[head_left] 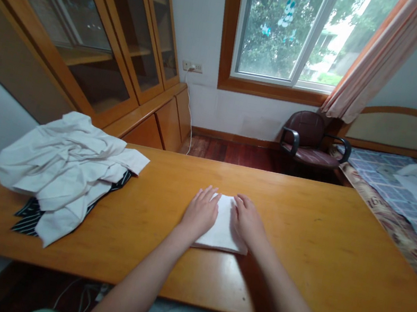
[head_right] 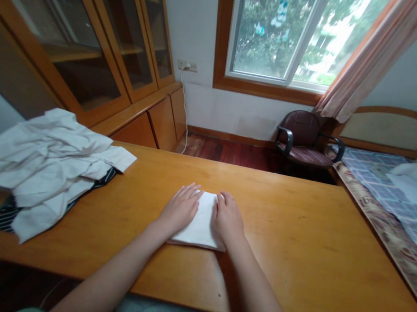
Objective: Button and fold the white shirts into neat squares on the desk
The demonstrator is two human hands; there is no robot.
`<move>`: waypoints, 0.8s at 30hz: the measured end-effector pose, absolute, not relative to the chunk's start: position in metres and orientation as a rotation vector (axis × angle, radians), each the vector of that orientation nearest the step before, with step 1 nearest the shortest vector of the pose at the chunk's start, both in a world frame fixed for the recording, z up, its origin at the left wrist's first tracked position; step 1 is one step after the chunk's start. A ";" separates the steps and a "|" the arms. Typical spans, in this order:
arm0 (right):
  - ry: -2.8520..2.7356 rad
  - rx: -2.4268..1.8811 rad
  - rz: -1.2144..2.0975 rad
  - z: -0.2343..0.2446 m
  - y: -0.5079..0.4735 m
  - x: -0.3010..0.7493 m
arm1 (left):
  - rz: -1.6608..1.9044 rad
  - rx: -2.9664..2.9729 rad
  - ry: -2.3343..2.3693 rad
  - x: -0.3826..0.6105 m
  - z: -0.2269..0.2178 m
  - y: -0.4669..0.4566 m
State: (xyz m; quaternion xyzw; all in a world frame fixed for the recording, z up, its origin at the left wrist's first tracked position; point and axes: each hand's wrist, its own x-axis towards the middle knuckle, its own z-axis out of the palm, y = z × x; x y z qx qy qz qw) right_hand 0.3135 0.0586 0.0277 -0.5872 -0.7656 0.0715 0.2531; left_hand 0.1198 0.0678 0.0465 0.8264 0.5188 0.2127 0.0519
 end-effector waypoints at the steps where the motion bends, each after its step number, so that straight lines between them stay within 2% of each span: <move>1: -2.127 -1.600 0.174 0.025 0.061 0.305 | 0.577 2.507 1.614 0.129 0.042 0.069; 4: -2.197 -1.672 0.190 0.013 0.063 0.289 | 0.458 2.429 1.734 0.143 0.026 0.072; 9: -2.098 -1.889 0.287 0.003 0.057 0.295 | 0.493 2.328 1.874 0.135 0.006 0.069; 24: -2.024 -2.028 0.318 -0.009 0.048 0.321 | 0.441 2.218 1.953 0.121 -0.002 0.067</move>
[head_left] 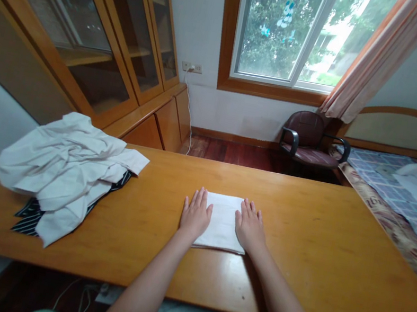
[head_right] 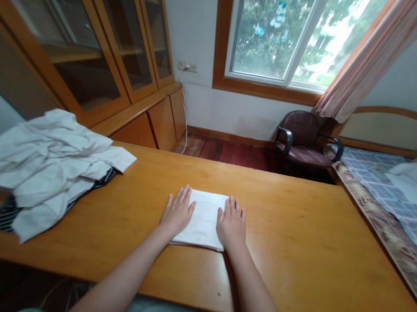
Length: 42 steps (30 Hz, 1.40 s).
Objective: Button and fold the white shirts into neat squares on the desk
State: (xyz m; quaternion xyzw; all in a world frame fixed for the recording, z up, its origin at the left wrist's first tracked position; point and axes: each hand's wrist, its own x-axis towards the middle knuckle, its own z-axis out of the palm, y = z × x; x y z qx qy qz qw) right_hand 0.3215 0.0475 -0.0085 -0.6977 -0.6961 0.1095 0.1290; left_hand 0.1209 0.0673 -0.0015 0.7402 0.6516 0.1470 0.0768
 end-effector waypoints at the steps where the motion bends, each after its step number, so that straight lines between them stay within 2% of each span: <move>1: -2.025 -2.034 0.310 -0.009 0.046 0.323 | 0.444 2.219 1.950 0.120 -0.002 0.067; 8: -1.966 -1.970 0.226 -0.011 0.035 0.333 | 0.452 2.216 1.968 0.119 -0.003 0.067; 13: -2.096 -1.639 0.058 0.000 0.035 0.318 | 0.377 2.202 2.009 0.120 0.000 0.065; 17: -2.296 -1.468 0.046 0.003 0.032 0.300 | 0.359 2.185 2.000 0.119 0.003 0.065; 42: -2.513 -1.370 0.177 -0.003 -0.011 0.351 | 0.560 2.065 1.875 0.094 -0.006 0.078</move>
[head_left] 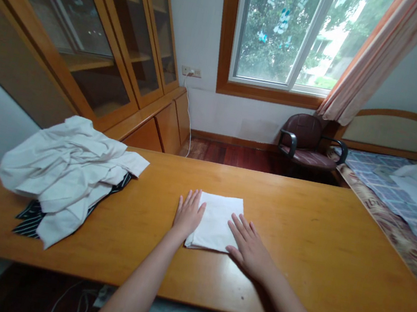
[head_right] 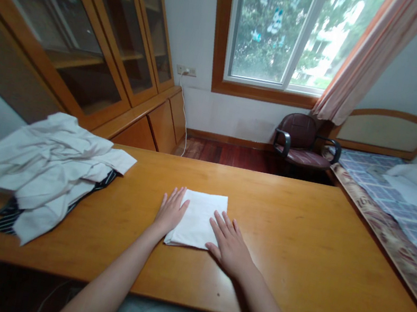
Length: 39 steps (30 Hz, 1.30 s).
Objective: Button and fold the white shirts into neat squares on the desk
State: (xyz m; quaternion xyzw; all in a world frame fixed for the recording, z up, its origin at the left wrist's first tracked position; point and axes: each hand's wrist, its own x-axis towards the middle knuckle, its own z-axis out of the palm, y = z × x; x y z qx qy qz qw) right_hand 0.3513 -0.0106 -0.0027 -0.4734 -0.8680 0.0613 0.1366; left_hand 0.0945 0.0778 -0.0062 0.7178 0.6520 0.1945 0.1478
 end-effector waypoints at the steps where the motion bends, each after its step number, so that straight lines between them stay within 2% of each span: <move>1: -2.513 -1.375 0.183 -0.002 -0.011 0.352 | 0.582 2.050 1.871 0.093 -0.008 0.079; 10: -2.541 -1.393 0.233 -0.001 -0.009 0.352 | 0.890 1.822 1.711 0.082 -0.012 0.098; 19: -2.470 -1.364 0.356 -0.004 -0.004 0.356 | 1.164 1.099 1.327 0.085 0.000 0.099; 29: -1.743 -1.495 0.728 -0.020 0.010 0.354 | 1.347 0.883 0.995 0.092 0.014 0.085; 39: -1.206 -1.060 1.478 0.018 0.004 0.336 | 1.394 1.043 0.902 0.095 0.026 0.077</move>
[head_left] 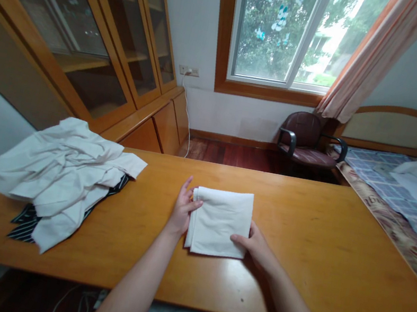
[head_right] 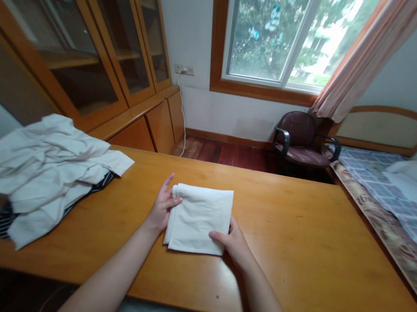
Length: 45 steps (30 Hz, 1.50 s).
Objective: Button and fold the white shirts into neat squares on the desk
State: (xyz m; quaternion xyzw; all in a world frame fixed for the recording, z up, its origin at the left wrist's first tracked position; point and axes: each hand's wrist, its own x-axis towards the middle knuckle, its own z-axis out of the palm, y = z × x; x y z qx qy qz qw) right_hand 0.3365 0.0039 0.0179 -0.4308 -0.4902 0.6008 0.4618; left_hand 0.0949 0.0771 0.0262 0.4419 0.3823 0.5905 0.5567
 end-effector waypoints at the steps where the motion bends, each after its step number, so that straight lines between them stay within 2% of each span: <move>1: -1.141 -1.061 1.524 0.019 0.002 0.335 | 1.390 1.062 0.920 0.095 0.026 0.077; 4: -1.017 -1.115 1.517 0.018 0.003 0.334 | 1.386 1.091 0.947 0.096 0.027 0.078; 7: -1.073 -1.176 1.341 0.020 0.009 0.338 | 1.397 1.144 0.982 0.096 0.025 0.081; 14: -1.483 -1.409 0.366 0.057 0.014 0.352 | 1.455 1.054 1.034 0.083 0.010 0.087; 19: -1.911 -1.325 0.046 0.048 0.014 0.352 | 1.513 0.967 1.064 0.075 -0.001 0.087; 25: -2.471 -1.145 0.104 0.029 0.000 0.336 | 1.494 1.236 1.263 0.070 0.000 0.083; 29: -2.446 -1.105 0.248 0.034 -0.010 0.338 | 1.326 1.792 1.298 0.076 0.016 0.078; 34: -2.217 -1.261 0.253 0.033 0.010 0.341 | 0.860 2.353 1.252 0.109 0.029 0.083; 39: -2.038 -1.500 0.141 0.017 0.048 0.320 | 0.529 2.434 1.462 0.144 0.024 0.096; 45: -2.126 -1.772 0.112 0.000 0.063 0.301 | 0.459 2.344 1.624 0.150 0.012 0.105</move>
